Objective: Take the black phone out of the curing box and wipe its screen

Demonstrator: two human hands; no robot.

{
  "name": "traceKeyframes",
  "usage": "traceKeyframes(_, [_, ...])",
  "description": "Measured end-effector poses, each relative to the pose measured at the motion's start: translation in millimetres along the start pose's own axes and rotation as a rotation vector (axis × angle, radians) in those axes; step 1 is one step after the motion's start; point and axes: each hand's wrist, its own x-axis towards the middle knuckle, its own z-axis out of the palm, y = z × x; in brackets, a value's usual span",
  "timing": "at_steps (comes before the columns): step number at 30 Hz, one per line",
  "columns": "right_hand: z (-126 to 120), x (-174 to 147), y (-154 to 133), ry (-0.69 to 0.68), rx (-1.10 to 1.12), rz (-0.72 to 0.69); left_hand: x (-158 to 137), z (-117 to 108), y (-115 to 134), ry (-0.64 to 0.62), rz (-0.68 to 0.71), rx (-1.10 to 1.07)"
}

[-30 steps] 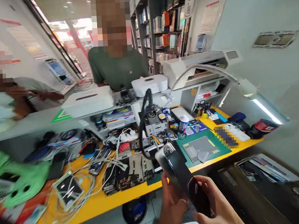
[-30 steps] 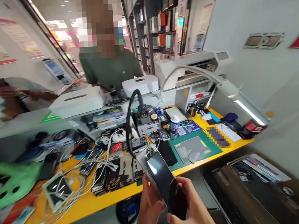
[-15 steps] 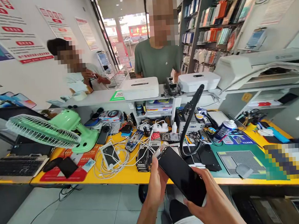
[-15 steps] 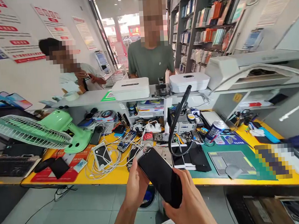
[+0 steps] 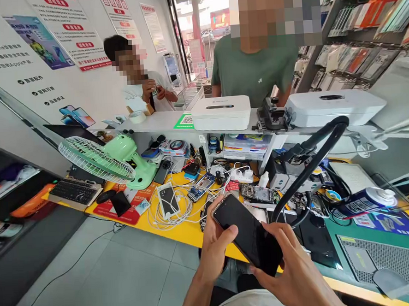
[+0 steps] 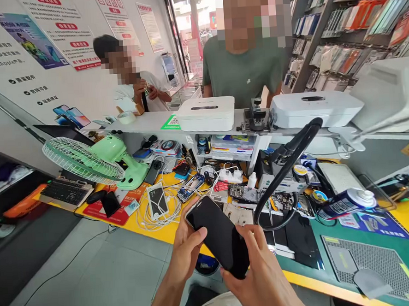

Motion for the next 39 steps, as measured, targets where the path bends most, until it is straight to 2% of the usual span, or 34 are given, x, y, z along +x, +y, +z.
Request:
traceKeyframes(6, [16,10,-12,0.034,0.010,0.004,10,-15,10,0.011,-0.003,0.085])
traceKeyframes(12, [39,12,-41,0.059,0.006,0.055,16,-41,27,-0.034,-0.040,0.156])
traceKeyframes(15, [50,13,-53,0.068,-0.007,0.065,19,-53,35,-0.017,-0.050,0.199])
traceKeyframes(19, [66,16,-65,0.115,-0.033,0.053,25,-68,46,-0.023,-0.108,0.172])
traceKeyframes(23, [77,21,-70,0.205,-0.183,-0.043,29,-79,53,-0.049,-0.105,0.165])
traceKeyframes(30, [88,23,-69,0.284,-0.264,-0.070,34,-87,56,-0.032,-0.094,0.158])
traceKeyframes(39, [98,25,-64,0.320,-0.226,-0.081,44,-86,57,-0.013,-0.207,0.077])
